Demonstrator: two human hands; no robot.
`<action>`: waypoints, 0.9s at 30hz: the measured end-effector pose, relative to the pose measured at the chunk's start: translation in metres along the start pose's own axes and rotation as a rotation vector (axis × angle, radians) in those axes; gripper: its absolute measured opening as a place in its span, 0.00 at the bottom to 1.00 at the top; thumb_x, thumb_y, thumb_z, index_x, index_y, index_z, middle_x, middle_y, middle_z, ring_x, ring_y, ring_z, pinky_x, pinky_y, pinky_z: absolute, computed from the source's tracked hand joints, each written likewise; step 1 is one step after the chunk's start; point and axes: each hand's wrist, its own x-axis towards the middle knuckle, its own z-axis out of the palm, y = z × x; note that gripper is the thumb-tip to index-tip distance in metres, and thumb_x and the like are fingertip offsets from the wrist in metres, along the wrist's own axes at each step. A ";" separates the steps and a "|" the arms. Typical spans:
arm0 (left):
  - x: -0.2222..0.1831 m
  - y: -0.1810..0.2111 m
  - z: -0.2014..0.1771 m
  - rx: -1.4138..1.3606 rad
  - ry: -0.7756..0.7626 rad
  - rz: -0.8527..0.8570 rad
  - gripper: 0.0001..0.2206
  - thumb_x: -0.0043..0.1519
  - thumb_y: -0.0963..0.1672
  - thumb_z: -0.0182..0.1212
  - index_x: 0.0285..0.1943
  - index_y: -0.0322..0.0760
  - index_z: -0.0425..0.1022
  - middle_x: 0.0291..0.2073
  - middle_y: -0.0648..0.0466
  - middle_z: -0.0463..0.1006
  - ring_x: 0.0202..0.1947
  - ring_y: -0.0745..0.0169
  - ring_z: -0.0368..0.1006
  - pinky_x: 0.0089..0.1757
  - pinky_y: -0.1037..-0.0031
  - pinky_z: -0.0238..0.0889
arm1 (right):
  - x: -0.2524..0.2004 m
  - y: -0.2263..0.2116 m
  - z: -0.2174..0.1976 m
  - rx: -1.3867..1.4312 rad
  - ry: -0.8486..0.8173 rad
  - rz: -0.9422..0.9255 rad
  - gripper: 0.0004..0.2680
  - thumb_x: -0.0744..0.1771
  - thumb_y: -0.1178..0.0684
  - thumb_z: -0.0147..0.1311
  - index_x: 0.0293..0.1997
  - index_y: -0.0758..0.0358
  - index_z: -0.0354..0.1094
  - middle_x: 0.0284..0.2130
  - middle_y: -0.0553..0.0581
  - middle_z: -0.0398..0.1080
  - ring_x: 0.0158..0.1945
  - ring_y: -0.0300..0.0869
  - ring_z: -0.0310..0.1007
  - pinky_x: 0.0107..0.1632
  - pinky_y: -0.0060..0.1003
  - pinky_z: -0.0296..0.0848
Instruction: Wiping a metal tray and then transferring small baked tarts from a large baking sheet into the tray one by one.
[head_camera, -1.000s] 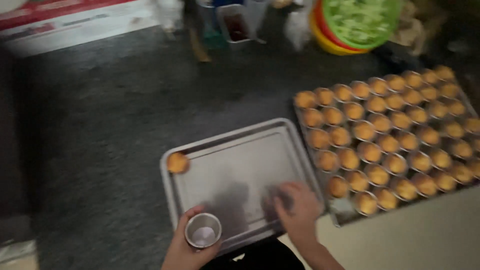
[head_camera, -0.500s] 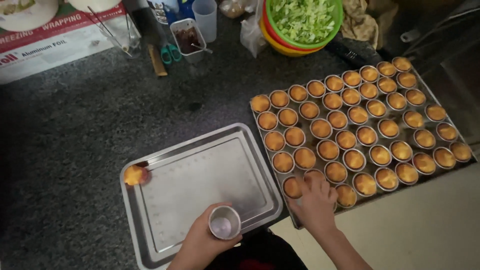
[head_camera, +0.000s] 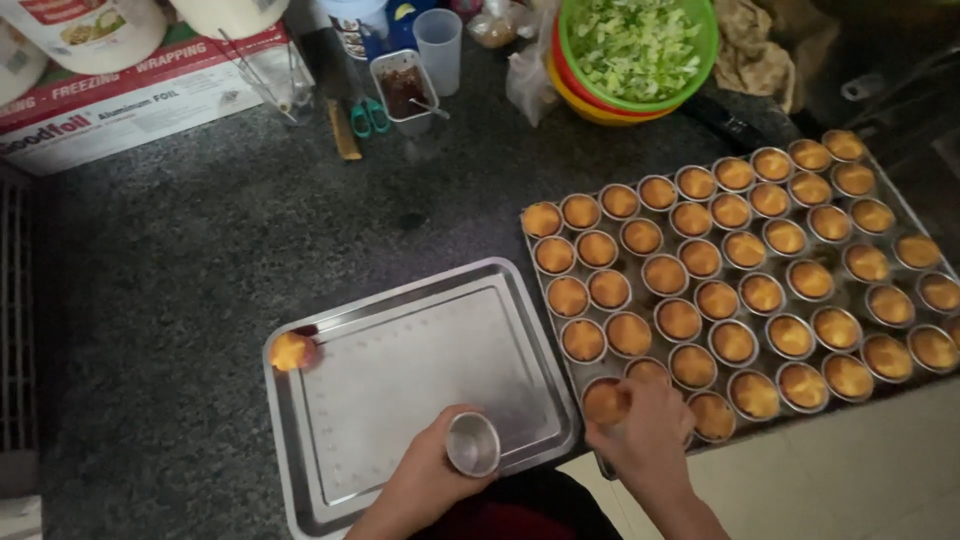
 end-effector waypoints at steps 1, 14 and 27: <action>0.001 0.001 -0.001 -0.004 0.007 -0.006 0.33 0.48 0.46 0.81 0.66 0.54 0.73 0.59 0.64 0.82 0.61 0.69 0.77 0.57 0.75 0.65 | -0.009 0.000 0.000 -0.002 -0.006 -0.008 0.21 0.54 0.38 0.73 0.46 0.50 0.75 0.46 0.54 0.72 0.57 0.54 0.70 0.60 0.58 0.66; -0.019 0.017 -0.025 -0.030 -0.017 0.417 0.29 0.55 0.41 0.73 0.66 0.39 0.66 0.59 0.49 0.73 0.59 0.56 0.72 0.58 0.71 0.63 | -0.069 -0.088 -0.001 0.624 -0.517 -0.213 0.21 0.57 0.45 0.78 0.52 0.46 0.73 0.48 0.43 0.78 0.49 0.33 0.77 0.56 0.28 0.69; -0.054 -0.008 -0.044 -0.149 0.124 0.295 0.32 0.53 0.47 0.78 0.66 0.43 0.67 0.60 0.52 0.75 0.60 0.61 0.74 0.58 0.74 0.64 | -0.063 -0.110 0.013 0.633 -0.524 -0.425 0.18 0.59 0.49 0.77 0.50 0.51 0.76 0.39 0.44 0.75 0.42 0.33 0.71 0.52 0.25 0.67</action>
